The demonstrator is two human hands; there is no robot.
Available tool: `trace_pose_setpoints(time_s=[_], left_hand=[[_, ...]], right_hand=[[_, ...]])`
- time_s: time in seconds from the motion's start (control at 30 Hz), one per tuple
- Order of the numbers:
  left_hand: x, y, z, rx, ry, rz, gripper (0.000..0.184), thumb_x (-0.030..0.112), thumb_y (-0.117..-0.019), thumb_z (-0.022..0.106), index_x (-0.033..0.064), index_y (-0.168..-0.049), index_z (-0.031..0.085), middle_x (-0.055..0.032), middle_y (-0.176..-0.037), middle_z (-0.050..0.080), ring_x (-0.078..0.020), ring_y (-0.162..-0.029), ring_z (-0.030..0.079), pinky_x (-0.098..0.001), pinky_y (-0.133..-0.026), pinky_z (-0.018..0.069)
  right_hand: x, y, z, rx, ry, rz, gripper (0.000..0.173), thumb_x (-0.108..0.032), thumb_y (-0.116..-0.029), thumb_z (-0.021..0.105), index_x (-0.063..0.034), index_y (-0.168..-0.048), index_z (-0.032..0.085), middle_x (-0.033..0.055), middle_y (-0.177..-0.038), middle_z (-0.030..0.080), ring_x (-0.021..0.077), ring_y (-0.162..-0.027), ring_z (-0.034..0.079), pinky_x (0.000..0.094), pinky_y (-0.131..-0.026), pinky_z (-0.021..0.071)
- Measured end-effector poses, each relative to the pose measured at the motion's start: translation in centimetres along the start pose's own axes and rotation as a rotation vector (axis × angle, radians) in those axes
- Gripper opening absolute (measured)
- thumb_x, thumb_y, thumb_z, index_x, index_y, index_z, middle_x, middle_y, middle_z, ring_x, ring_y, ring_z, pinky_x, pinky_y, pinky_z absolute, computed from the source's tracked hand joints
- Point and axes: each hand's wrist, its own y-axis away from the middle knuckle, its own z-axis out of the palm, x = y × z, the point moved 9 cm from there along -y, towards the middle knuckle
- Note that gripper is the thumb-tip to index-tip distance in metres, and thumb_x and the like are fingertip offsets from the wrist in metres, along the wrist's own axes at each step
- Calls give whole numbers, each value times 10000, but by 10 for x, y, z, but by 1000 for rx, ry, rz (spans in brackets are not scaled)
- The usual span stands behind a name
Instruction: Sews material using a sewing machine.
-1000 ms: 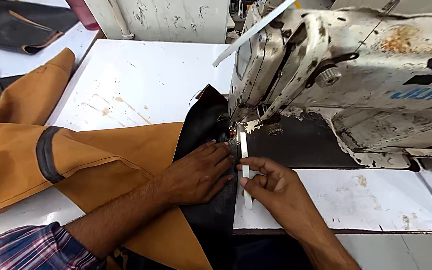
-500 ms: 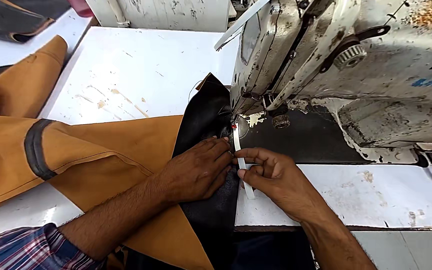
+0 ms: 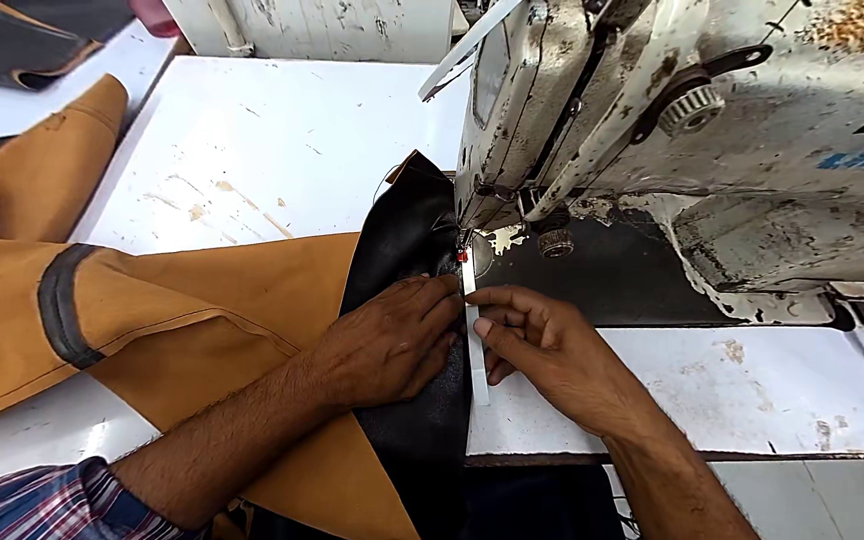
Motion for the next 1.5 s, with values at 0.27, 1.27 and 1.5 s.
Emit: trace_pose_setpoints(time_s=[0.27, 1.27, 1.5], left_hand=[[3, 5, 5, 9, -45, -26, 461, 313, -1046, 426, 27, -1329, 650, -126, -1445, 592, -248, -1405, 507, -405, -1200, 381], [-12, -1, 11, -107, -59, -42, 525, 407, -1085, 337, 127, -1457, 578, -45, -1542, 515, -198, -1485, 401, -427, -1244, 295], [-25, -12, 8, -84, -48, -38, 510, 403, -1075, 355, 138, -1434, 603, -83, -1498, 544, -219, -1456, 436, -426, -1234, 313]], right_hand=[[11, 11, -4, 227, 102, 102, 363, -156, -935, 766, -162, -1285, 669, 23, -741, 739, 162, -559, 715, 297, -536, 649], [-12, -12, -15, 429, 1031, -452, 373, -251, -962, 515, -252, -1233, 772, -49, -780, 555, 73, -614, 520, 253, -495, 413], [-9, -12, -15, 467, 1046, -467, 378, -246, -967, 497, -252, -1215, 782, -46, -751, 547, 70, -588, 507, 248, -484, 407]])
